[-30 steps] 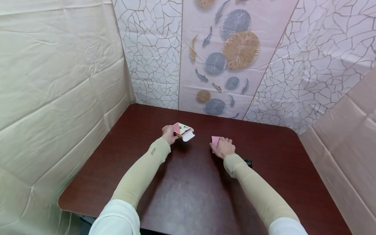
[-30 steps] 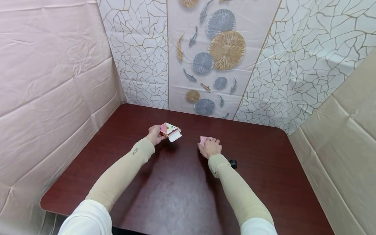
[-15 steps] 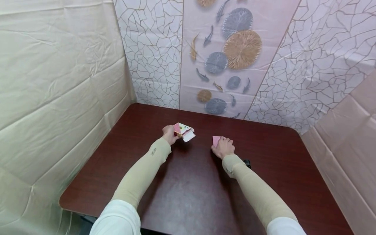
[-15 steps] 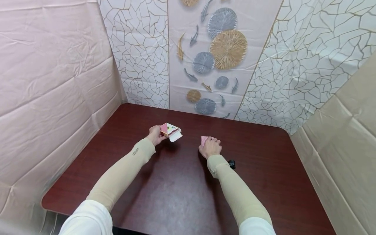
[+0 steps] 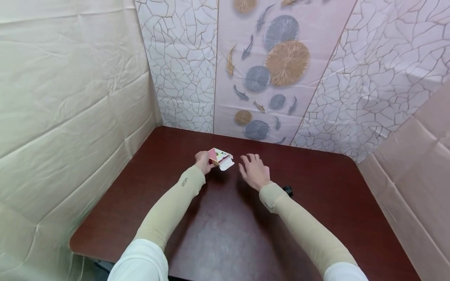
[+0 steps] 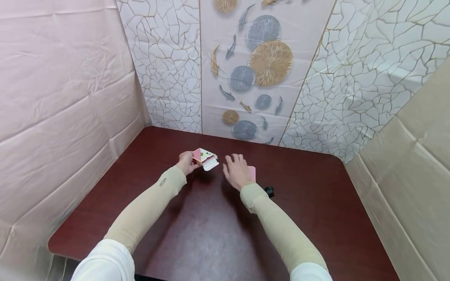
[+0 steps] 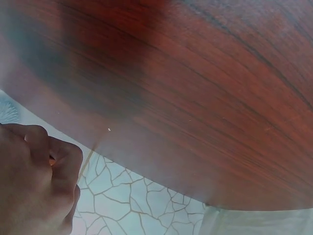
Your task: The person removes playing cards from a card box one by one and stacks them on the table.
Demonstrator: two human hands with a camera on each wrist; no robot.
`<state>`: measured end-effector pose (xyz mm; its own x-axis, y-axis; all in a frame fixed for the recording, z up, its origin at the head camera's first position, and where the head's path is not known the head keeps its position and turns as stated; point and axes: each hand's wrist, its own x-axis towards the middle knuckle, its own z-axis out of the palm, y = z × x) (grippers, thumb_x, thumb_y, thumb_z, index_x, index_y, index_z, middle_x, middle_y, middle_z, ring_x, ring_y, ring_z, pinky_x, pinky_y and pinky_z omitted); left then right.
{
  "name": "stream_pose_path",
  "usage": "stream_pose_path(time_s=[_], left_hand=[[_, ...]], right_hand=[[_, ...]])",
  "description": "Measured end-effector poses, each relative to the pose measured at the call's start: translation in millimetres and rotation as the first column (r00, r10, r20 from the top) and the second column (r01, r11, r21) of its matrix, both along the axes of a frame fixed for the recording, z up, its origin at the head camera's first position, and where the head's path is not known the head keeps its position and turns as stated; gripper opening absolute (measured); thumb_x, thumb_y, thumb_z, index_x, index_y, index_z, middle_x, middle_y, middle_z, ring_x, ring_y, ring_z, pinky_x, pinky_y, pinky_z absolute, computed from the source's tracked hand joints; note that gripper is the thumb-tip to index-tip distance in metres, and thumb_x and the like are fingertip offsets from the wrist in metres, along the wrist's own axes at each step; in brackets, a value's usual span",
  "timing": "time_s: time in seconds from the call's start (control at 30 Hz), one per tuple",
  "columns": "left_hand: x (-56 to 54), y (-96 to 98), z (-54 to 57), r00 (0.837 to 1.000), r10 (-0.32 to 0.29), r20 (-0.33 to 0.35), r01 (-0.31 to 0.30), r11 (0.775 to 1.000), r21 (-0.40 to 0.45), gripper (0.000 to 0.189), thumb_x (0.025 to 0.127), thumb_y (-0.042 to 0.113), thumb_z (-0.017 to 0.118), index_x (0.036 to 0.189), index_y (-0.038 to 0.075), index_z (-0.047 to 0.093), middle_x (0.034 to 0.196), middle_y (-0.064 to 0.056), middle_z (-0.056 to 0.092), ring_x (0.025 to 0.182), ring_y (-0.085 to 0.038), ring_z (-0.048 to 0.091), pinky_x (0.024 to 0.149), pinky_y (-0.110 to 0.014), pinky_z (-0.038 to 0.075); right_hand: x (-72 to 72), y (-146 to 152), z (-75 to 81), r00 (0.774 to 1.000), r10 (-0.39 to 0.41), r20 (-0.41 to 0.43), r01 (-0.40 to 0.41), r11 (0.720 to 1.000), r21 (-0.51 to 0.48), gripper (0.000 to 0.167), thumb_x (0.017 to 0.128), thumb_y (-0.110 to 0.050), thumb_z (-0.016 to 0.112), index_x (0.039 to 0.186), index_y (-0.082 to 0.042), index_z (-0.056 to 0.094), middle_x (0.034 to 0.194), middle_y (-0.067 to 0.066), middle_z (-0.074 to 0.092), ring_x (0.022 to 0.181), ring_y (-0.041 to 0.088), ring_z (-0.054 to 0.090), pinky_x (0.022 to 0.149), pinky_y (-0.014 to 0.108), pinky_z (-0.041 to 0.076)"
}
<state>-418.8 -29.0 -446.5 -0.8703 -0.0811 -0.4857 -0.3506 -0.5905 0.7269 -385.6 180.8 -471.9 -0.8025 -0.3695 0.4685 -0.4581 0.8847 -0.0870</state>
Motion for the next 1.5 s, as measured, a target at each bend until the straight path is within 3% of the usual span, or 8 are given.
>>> stream_pose_path(time_s=[0.13,0.27,0.73,1.0,1.23,1.37,1.4,1.5], left_hand=[[0.0,3.2,-4.3,1.000,0.005,-0.002,-0.005,1.000,0.006,0.044,0.103,0.010,0.026,0.144,-0.004,0.033,0.144,-0.022,0.043,0.131,-0.032,0.047,0.108,-0.050,0.042],[-1.8,5.9,-6.3,1.000,0.009,-0.014,-0.009,1.000,0.020,0.044,0.103,0.009,0.025,0.144,-0.005,0.032,0.145,-0.023,0.042,0.131,-0.033,0.046,0.108,-0.051,0.042],[-7.6,9.5,0.0,1.000,-0.012,-0.007,0.012,0.999,0.038,0.043,0.103,0.010,0.025,0.143,-0.004,0.035,0.145,-0.021,0.043,0.131,-0.032,0.048,0.108,-0.050,0.042],[-6.6,13.7,2.3,0.997,-0.072,-0.031,0.072,0.997,0.014,0.040,0.101,0.008,0.034,0.137,-0.004,0.047,0.140,-0.022,0.049,0.127,-0.030,0.051,0.106,-0.051,0.044],[-4.3,14.9,3.5,0.997,-0.081,-0.009,0.081,0.997,0.003,0.041,0.101,0.007,0.031,0.137,-0.005,0.045,0.140,-0.022,0.048,0.127,-0.030,0.050,0.106,-0.052,0.043],[-13.9,10.1,-9.3,0.999,-0.036,0.006,0.036,0.999,0.019,0.040,0.102,0.008,0.028,0.135,-0.005,0.046,0.137,-0.021,0.050,0.125,-0.029,0.051,0.105,-0.051,0.045],[-21.3,6.6,-18.4,1.000,-0.025,0.004,0.025,0.999,0.029,0.039,0.101,0.008,0.028,0.134,-0.005,0.046,0.135,-0.020,0.051,0.123,-0.028,0.053,0.103,-0.052,0.046],[-54.8,-2.2,-59.8,1.000,0.018,-0.006,-0.018,1.000,-0.002,0.038,0.100,0.009,0.026,0.129,-0.003,0.046,0.123,-0.018,0.057,0.111,-0.027,0.058,0.093,-0.052,0.052]], right_hand=[[2.1,-15,2.3,0.992,0.114,-0.048,-0.115,0.993,-0.021,0.031,0.095,-0.018,0.052,0.123,-0.008,0.062,0.121,0.020,0.061,0.107,0.036,0.054,0.092,0.045,0.049],[2.1,-23,3.2,0.987,0.157,-0.044,-0.158,0.987,-0.024,0.034,0.095,-0.014,0.051,0.127,-0.010,0.062,0.124,0.021,0.060,0.107,0.036,0.053,0.093,0.045,0.048],[-2.7,-28,12.8,0.985,0.167,-0.046,-0.168,0.985,-0.036,0.032,0.093,-0.012,0.053,0.123,-0.009,0.064,0.126,0.023,0.058,0.107,0.038,0.053,0.093,0.047,0.048],[-0.4,-31,13.5,0.989,0.143,0.040,-0.145,0.987,0.067,0.031,0.091,-0.011,0.051,0.121,-0.010,0.060,0.131,0.026,0.051,0.105,0.039,0.050,0.087,0.050,0.049],[-0.7,-32,10.9,0.991,0.131,0.032,-0.133,0.989,0.065,0.026,0.090,-0.010,0.058,0.115,-0.011,0.066,0.135,0.026,0.050,0.110,0.039,0.051,0.090,0.049,0.050],[-1.7,-34,11.2,0.986,0.166,-0.013,-0.166,0.985,0.042,0.023,0.092,-0.016,0.062,0.114,-0.015,0.070,0.135,0.022,0.054,0.110,0.034,0.054,0.090,0.044,0.052],[-1.3,-34,11.5,0.983,0.180,-0.025,-0.179,0.983,0.033,0.023,0.092,-0.016,0.062,0.114,-0.016,0.071,0.134,0.021,0.055,0.110,0.033,0.055,0.090,0.044,0.052],[2.3,-36,10.3,0.978,0.202,-0.043,-0.202,0.979,0.003,0.025,0.091,-0.017,0.064,0.115,-0.015,0.071,0.132,0.019,0.058,0.112,0.032,0.058,0.093,0.044,0.053]])
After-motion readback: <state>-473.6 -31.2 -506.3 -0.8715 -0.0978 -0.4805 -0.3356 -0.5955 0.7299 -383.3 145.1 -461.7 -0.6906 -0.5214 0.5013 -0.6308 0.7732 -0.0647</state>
